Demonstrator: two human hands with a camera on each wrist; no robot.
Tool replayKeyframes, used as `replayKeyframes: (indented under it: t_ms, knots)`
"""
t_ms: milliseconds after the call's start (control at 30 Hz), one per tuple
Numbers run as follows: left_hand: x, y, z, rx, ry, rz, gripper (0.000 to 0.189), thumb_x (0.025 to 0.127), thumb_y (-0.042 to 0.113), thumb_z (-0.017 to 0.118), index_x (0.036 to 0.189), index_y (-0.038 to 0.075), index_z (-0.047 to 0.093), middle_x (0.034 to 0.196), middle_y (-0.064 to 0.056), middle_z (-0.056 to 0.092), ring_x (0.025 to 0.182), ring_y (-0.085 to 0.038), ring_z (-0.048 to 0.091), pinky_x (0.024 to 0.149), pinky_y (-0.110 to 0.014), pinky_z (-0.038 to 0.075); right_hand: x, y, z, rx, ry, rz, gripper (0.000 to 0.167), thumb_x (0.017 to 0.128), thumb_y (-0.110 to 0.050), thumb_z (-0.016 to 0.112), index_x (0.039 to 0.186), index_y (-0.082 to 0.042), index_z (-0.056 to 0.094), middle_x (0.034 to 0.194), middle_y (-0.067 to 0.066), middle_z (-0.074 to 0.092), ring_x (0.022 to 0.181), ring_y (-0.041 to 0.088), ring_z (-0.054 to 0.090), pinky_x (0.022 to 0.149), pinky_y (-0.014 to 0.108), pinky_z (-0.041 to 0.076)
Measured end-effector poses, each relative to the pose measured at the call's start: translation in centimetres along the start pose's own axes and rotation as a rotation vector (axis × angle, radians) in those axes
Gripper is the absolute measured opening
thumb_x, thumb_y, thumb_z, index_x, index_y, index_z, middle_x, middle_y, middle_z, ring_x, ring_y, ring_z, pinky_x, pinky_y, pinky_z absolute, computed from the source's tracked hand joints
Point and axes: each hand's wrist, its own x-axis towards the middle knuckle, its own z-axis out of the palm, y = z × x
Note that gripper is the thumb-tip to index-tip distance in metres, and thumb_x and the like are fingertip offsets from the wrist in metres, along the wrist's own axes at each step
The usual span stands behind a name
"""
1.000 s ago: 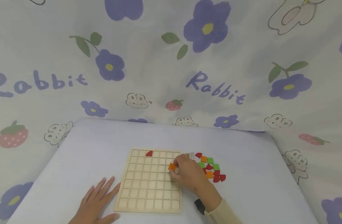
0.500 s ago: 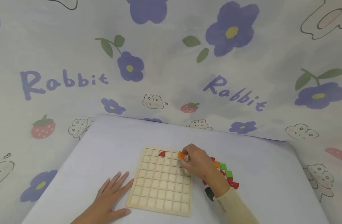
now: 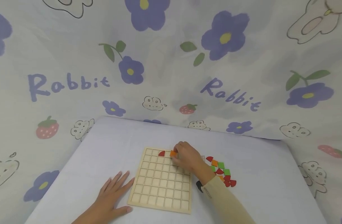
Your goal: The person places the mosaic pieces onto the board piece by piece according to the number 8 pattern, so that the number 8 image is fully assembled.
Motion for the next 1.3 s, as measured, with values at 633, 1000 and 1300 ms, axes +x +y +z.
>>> replayKeyframes:
  t_ms: [633, 1000, 1300]
  knots:
    - [-0.2, 0.0, 0.3, -0.030, 0.023, 0.019, 0.096, 0.083, 0.058, 0.080, 0.161, 0.015, 0.043, 0.173, -0.009, 0.020, 0.159, -0.041, 0.005, 0.123, -0.065, -0.005, 2.0, -0.1, 2.0, -0.049, -0.046, -0.057, 0.022, 0.095, -0.029, 0.075, 0.104, -0.010, 0.072, 0.098, -0.006, 0.061, 0.095, 0.014, 0.054, 0.081, 0.032, 0.056]
    - [0.0, -0.1, 0.2, -0.035, 0.021, 0.013, 0.096, 0.084, 0.058, 0.079, 0.162, 0.016, 0.041, 0.174, -0.007, 0.018, 0.159, -0.039, 0.003, 0.125, -0.061, -0.007, 2.4, -0.2, 2.1, -0.048, -0.049, -0.052, 0.024, 0.095, -0.030, 0.078, 0.108, -0.010, 0.075, 0.102, -0.005, 0.063, 0.099, 0.016, 0.056, 0.088, 0.034, 0.056]
    - [-0.4, -0.4, 0.6, 0.044, 0.018, -0.029, 0.098, 0.084, 0.064, 0.076, 0.163, 0.019, 0.039, 0.175, -0.005, 0.015, 0.160, -0.036, 0.002, 0.126, -0.052, -0.011, 2.6, -0.1, 3.1, -0.045, -0.090, -0.035, 0.027, 0.099, -0.031, 0.074, 0.117, -0.012, 0.072, 0.110, -0.004, 0.062, 0.106, 0.015, 0.056, 0.096, 0.032, 0.054]
